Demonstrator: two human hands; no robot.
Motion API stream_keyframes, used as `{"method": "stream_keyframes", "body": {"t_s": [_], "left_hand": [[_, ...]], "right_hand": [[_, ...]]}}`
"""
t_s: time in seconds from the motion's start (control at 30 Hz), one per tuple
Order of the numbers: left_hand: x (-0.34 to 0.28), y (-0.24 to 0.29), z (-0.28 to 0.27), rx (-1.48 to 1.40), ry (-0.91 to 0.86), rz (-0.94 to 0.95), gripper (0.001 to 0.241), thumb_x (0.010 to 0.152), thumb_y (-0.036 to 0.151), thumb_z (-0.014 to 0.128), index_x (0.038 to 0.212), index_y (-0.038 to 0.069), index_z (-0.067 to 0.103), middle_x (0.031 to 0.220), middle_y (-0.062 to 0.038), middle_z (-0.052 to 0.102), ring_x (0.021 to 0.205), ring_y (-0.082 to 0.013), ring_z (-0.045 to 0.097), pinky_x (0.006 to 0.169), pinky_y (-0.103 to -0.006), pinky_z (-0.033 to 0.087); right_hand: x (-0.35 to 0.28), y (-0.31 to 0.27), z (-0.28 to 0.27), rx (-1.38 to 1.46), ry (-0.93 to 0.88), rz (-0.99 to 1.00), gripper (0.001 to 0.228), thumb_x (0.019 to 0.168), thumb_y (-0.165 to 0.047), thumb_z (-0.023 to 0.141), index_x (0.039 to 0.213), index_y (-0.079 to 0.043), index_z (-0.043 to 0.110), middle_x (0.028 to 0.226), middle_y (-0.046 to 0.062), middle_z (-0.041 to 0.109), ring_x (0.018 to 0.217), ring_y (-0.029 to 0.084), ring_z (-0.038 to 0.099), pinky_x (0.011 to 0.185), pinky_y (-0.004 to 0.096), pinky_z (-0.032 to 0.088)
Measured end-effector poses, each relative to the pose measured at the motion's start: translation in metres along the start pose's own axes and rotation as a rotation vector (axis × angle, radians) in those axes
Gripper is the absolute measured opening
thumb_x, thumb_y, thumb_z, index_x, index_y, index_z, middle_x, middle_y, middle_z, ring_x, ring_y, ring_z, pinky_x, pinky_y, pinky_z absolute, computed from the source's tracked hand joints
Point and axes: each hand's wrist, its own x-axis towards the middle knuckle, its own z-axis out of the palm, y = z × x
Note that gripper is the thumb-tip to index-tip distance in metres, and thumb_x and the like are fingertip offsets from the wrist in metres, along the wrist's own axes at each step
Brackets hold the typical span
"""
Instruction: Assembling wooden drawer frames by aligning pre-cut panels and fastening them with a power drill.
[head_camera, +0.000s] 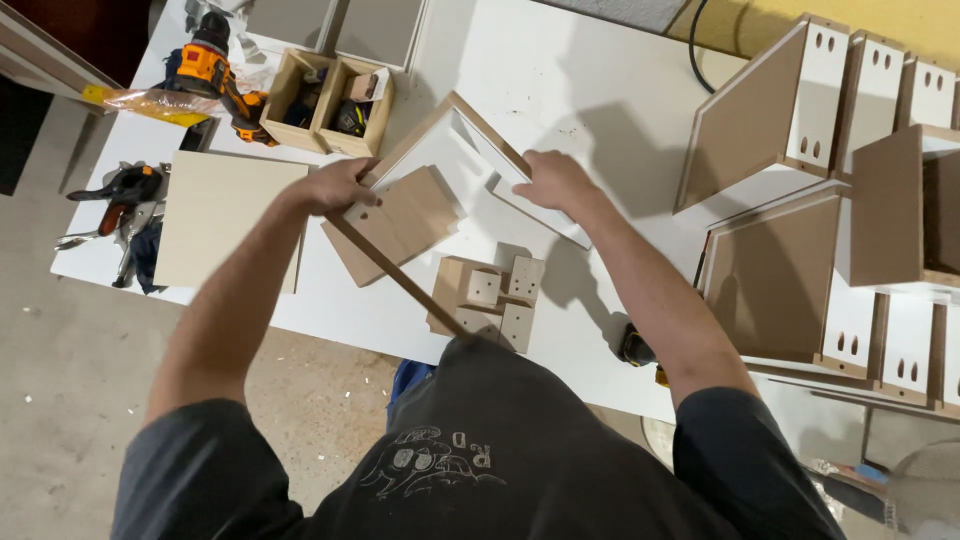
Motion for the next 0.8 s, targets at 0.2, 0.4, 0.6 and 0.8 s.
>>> {"method": "stream_keyframes", "body": {"t_s": [0.2, 0.4, 0.6, 0.8], "left_hand": [[0.099, -0.081, -0.029, 0.573, -0.049, 0.084, 0.054, 0.081, 0.028, 0.067, 0.132, 0.009, 0.069, 0.118, -0.021, 0.073, 0.114, -0.0447, 0.067, 0.097, -0.0554, 0.050], [0.146, -0.089, -0.001, 1.003, 0.139, 0.054, 0.033, 0.097, 0.047, 0.057, 0.120, 0.025, 0.068, 0.111, -0.008, 0.074, 0.110, -0.0351, 0.071, 0.095, -0.0499, 0.055], [0.154, -0.117, 0.022, 0.908, 0.795, 0.679, 0.036, 0.082, 0.035, 0.084, 0.114, 0.019, 0.077, 0.095, -0.009, 0.074, 0.093, -0.0313, 0.073, 0.091, -0.0454, 0.053], [0.090, -0.215, 0.015, 0.524, 0.914, 0.460, 0.024, 0.100, 0.010, 0.070, 0.122, -0.001, 0.070, 0.115, -0.024, 0.071, 0.105, -0.0440, 0.070, 0.090, -0.0522, 0.055]], "right_hand": [[-0.002, -0.013, 0.089, 0.296, 0.041, 0.134, 0.041, 0.093, -0.035, 0.062, 0.124, -0.008, 0.063, 0.111, 0.025, 0.073, 0.108, 0.048, 0.070, 0.091, 0.058, 0.058], [-0.020, -0.020, 0.155, 0.466, 0.103, 0.384, 0.040, 0.092, -0.037, 0.057, 0.121, -0.009, 0.060, 0.111, 0.025, 0.071, 0.108, 0.045, 0.070, 0.091, 0.056, 0.059], [-0.041, -0.043, 0.155, 0.686, 0.245, 0.487, 0.038, 0.092, -0.025, 0.056, 0.119, -0.001, 0.064, 0.101, 0.031, 0.072, 0.102, 0.050, 0.070, 0.083, 0.059, 0.058], [-0.021, -0.008, 0.218, 0.740, 0.350, 0.552, 0.039, 0.092, -0.025, 0.057, 0.120, 0.000, 0.065, 0.094, 0.031, 0.071, 0.093, 0.048, 0.072, 0.073, 0.056, 0.059]]}}
